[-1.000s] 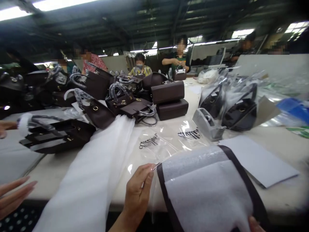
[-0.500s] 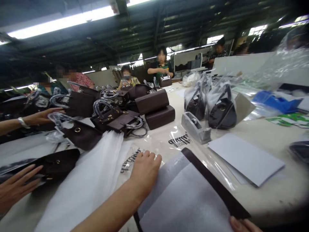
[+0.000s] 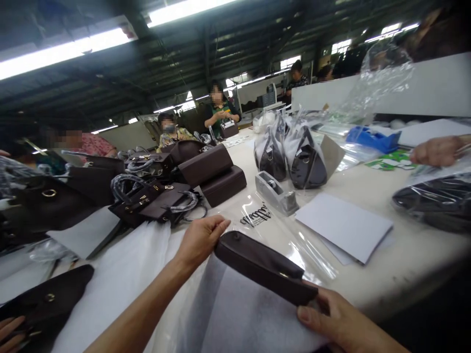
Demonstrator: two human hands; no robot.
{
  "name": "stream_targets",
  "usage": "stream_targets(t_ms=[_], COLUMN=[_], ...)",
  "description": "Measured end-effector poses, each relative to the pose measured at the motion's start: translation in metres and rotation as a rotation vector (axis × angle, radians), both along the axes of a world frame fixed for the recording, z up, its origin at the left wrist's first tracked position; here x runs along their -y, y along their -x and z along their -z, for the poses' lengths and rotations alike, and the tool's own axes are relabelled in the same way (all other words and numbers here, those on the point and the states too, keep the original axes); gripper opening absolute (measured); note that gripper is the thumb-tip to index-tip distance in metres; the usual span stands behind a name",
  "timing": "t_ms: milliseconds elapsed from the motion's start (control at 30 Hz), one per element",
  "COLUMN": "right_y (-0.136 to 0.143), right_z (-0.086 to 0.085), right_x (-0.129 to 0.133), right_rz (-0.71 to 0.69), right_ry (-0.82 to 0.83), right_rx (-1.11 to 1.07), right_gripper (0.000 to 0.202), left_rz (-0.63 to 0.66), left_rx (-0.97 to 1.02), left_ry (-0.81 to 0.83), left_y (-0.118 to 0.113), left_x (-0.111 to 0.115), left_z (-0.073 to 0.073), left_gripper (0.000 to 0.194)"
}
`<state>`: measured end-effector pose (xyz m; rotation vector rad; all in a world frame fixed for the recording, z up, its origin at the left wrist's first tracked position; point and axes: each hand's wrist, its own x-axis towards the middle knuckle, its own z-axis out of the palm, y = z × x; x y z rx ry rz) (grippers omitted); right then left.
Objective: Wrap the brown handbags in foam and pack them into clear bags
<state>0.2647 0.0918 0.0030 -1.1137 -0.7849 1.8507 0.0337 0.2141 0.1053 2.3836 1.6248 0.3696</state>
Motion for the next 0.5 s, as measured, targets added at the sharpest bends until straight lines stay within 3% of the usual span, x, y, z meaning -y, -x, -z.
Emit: stream_targets(t_ms=[67, 167, 300, 500], right_y=[-0.002, -0.003, 0.002, 0.009], right_z=[0.0, 0.004, 0.006, 0.01], right_x=[-0.001, 0.002, 0.009, 0.02], right_rz=[-0.019, -0.011, 0.036, 0.21], right_ry=[0.039, 0.059, 0.071, 0.065], right_rx=[0.034, 0.087, -0.002, -0.035], right_gripper=[0.052, 0.054, 0.052, 0.046], left_rz=[0.045, 0.234, 0.427, 0.559], left_rx=[-0.053, -0.291, -0.493, -0.455], left_ry=[-0.071, -0.275, -0.594, -0.698], left_y=[-0.006, -0.019, -0.042, -0.074], left_x=[0.015, 0.042, 0.07, 0.095], left_z=[-0.01, -0.012, 0.0, 0.025], left_gripper=[0.039, 0.026, 0.03, 0.032])
